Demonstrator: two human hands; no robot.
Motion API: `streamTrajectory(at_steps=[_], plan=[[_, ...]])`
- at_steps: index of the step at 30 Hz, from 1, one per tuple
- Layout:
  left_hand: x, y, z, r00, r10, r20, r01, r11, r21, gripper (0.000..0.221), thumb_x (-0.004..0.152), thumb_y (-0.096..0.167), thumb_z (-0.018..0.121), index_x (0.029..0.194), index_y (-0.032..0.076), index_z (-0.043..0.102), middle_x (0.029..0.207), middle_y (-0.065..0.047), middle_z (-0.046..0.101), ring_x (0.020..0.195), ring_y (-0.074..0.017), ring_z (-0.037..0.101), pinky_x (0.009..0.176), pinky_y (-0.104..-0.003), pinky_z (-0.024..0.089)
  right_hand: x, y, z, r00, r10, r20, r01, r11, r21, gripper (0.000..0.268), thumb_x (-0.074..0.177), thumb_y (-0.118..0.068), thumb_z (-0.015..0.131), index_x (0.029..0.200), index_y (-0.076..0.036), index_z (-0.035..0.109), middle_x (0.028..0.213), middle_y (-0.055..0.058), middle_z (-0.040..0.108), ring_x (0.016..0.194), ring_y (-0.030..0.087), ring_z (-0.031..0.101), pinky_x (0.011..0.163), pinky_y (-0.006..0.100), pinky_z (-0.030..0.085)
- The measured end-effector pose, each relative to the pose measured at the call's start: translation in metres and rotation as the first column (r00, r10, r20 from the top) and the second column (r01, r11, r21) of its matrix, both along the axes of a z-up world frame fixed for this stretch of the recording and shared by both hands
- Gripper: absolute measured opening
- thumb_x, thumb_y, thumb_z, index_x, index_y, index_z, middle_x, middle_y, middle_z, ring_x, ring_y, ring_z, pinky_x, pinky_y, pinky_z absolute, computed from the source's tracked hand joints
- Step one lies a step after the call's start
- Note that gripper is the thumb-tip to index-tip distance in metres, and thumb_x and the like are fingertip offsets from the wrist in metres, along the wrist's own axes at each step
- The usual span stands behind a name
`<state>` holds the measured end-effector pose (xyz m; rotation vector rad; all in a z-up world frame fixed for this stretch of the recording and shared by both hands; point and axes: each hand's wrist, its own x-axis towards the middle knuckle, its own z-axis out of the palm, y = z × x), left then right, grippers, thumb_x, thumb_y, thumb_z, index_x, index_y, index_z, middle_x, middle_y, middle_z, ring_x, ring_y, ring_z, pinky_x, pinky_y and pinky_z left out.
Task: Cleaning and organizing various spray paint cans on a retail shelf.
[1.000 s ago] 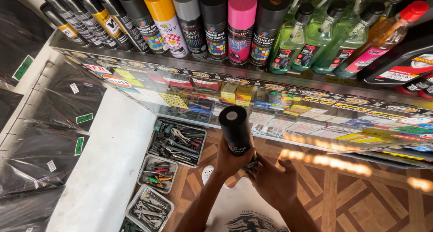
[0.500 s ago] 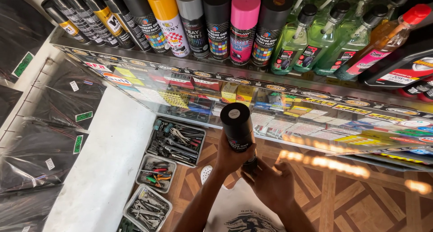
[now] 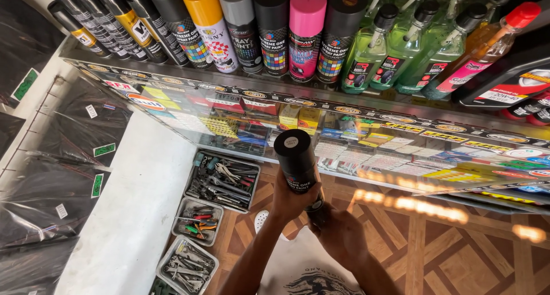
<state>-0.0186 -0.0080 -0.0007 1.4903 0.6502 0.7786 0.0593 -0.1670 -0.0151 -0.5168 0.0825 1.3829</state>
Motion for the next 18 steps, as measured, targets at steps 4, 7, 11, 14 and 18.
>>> streamTrajectory(at_steps=[4, 7, 11, 14, 18], plan=[[-0.004, 0.0, 0.008, 0.999, -0.003, 0.045, 0.004, 1.0, -0.029, 0.057, 0.073, 0.009, 0.082, 0.123, 0.001, 0.057, 0.1, -0.011, 0.074, 0.078, -0.0192, 0.072, 0.069, -0.031, 0.062, 0.023, -0.009, -0.012, 0.994, -0.053, 0.1, 0.086, 0.927, -0.366, 0.039, 0.1, -0.006, 0.042, 0.133, 0.014, 0.048, 0.125, 0.031, 0.057, 0.096, 0.027, 0.053, 0.081, 0.035, 0.049], [-0.004, -0.003, 0.017, 0.997, -0.077, 0.024, 0.078, 0.996, -0.033, 0.06, 0.071, 0.008, 0.083, 0.126, 0.002, 0.058, 0.103, -0.011, 0.075, 0.08, -0.0206, 0.073, 0.072, -0.033, 0.062, 0.046, -0.015, -0.003, 0.883, -0.251, 0.396, 0.373, 0.888, -0.27, 0.041, 0.101, -0.002, 0.046, 0.138, 0.014, 0.05, 0.122, 0.032, 0.062, 0.094, 0.025, 0.062, 0.079, 0.028, 0.056], [0.002, -0.021, 0.027, 0.955, -0.292, -0.046, 0.291, 0.956, -0.031, 0.073, 0.073, 0.014, 0.083, 0.137, 0.005, 0.049, 0.113, -0.013, 0.07, 0.094, -0.0237, 0.071, 0.081, -0.038, 0.06, 0.048, 0.002, 0.049, 0.544, -0.278, 0.792, 0.284, 0.949, 0.138, 0.049, 0.097, -0.003, 0.044, 0.146, 0.004, 0.044, 0.148, 0.017, 0.052, 0.136, 0.029, 0.05, 0.118, 0.041, 0.038], [0.008, -0.034, 0.031, 0.915, -0.403, 0.011, 0.401, 0.907, -0.126, 0.07, 0.069, 0.016, 0.087, 0.13, 0.004, 0.056, 0.108, -0.013, 0.068, 0.096, -0.0237, 0.065, 0.087, -0.043, 0.054, 0.055, 0.026, 0.068, 0.526, -0.296, 0.797, 0.18, 0.955, 0.235, 0.082, 0.082, -0.011, 0.065, 0.157, -0.001, 0.033, 0.152, 0.017, 0.049, 0.138, 0.027, 0.048, 0.118, 0.046, 0.037], [0.004, -0.042, 0.012, 0.881, -0.461, 0.107, 0.472, 0.837, -0.278, 0.059, 0.07, 0.02, 0.092, 0.121, 0.007, 0.065, 0.103, -0.008, 0.068, 0.097, -0.0206, 0.061, 0.091, -0.045, 0.051, 0.08, 0.043, 0.062, 0.747, -0.268, 0.608, -0.016, 0.908, 0.419, 0.088, 0.078, -0.007, 0.075, 0.153, 0.009, 0.033, 0.143, 0.04, 0.051, 0.121, 0.046, 0.065, 0.097, 0.06, 0.055]])
